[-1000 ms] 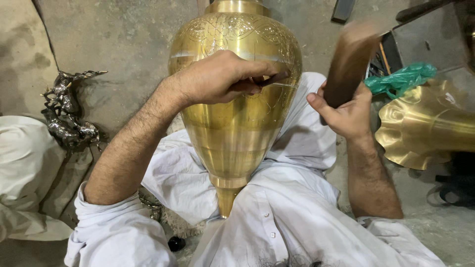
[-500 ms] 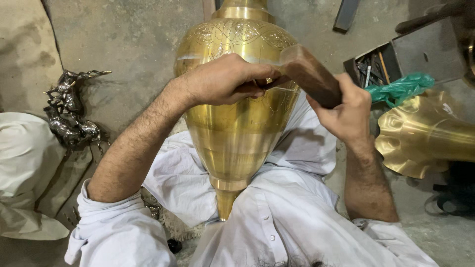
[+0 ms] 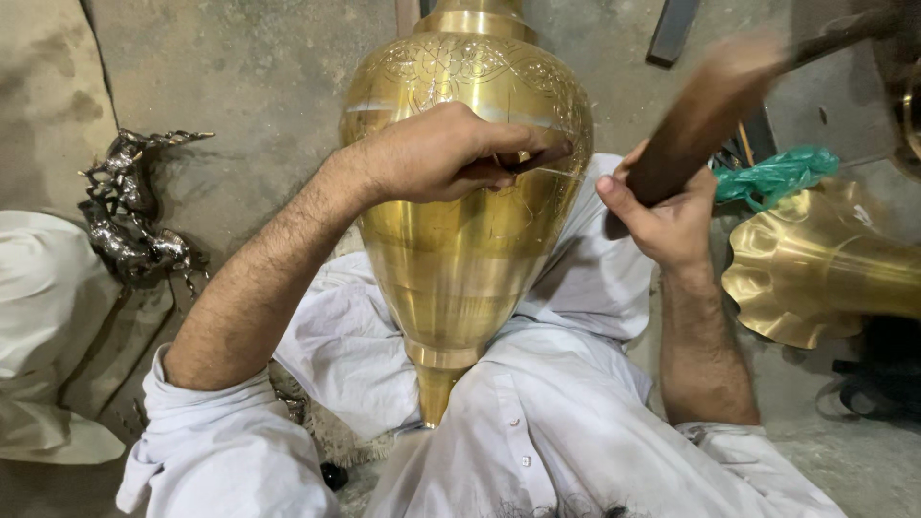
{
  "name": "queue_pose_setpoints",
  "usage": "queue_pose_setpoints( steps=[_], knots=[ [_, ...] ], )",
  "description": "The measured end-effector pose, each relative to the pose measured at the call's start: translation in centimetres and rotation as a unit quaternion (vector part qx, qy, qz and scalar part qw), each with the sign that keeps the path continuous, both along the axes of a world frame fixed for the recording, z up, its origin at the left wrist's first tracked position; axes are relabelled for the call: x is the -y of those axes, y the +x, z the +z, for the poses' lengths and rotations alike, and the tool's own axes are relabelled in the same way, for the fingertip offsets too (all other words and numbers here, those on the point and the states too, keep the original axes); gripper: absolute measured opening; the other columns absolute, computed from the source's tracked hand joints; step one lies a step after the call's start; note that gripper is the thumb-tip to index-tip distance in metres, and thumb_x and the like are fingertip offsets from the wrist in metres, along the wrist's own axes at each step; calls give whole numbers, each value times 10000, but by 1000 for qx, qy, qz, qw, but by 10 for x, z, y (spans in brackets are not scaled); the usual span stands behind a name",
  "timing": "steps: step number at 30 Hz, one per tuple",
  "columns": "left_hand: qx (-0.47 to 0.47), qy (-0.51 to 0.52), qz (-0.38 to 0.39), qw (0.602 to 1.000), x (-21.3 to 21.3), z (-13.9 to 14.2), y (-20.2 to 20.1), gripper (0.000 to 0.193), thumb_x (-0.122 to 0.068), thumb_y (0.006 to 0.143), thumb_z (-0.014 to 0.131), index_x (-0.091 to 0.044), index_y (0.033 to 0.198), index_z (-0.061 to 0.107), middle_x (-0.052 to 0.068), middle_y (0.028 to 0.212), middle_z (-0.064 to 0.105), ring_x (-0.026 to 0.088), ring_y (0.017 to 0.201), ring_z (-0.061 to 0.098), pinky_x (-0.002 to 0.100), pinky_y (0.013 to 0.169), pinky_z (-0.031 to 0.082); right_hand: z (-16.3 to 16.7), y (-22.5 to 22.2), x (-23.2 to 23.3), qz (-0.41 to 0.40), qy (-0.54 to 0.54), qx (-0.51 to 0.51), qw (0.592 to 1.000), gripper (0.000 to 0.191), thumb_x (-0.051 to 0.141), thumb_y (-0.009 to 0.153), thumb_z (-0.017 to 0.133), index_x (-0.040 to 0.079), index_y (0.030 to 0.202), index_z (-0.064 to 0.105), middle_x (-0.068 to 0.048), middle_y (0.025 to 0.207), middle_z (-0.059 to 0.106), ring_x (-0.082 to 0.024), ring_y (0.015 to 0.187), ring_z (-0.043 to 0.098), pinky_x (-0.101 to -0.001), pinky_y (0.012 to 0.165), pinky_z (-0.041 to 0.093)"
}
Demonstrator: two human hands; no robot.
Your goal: The person sits on the floor with a large brass vase on their lap and engraves decorative patterns into its surface. They hold a chisel against the brass with one hand and strike it with a wooden mallet in the other, repositioning the chisel repeatedly to work along the pattern lines.
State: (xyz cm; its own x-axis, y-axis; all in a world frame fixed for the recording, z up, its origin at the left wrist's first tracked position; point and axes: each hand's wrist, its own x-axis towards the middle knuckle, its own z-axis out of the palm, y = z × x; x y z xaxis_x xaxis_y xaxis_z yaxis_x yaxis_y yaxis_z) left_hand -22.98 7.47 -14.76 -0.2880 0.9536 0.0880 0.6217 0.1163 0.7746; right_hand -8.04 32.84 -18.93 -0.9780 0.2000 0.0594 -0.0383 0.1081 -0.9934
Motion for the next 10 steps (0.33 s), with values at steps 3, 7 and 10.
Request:
queue_pose_setpoints(
  steps=[3, 7, 10],
  knots=[
    [5, -20, 8, 1000, 3, -1, 3, 594, -129, 936, 753, -244, 1471, 523, 62, 1058, 775, 265, 922, 774, 425, 808, 616, 3, -1, -6, -4, 442, -67, 895, 395, 123, 839, 957, 8, 1080, 667, -94, 911, 685, -229, 860, 610, -384, 775, 496],
    [-8, 6, -2, 1000, 5, -3, 1, 597, -132, 939, 762, -222, 1479, 522, 75, 1085, 770, 283, 952, 766, 429, 812, 613, 0, 1, -1, -15, 137, -16, 990, 347, 191, 903, 910, 52, 1100, 660, -50, 953, 695, -197, 857, 633, -367, 800, 527],
    [4, -4, -2, 1000, 8, -6, 1, 582, -119, 951, 747, -222, 1478, 523, 84, 1092, 775, 274, 984, 767, 420, 840, 614, 1, 0, -2, -32, 259, -4, 965, 340, 207, 881, 910, 62, 1092, 686, -66, 970, 714, -293, 914, 659, -468, 881, 552]
  ],
)
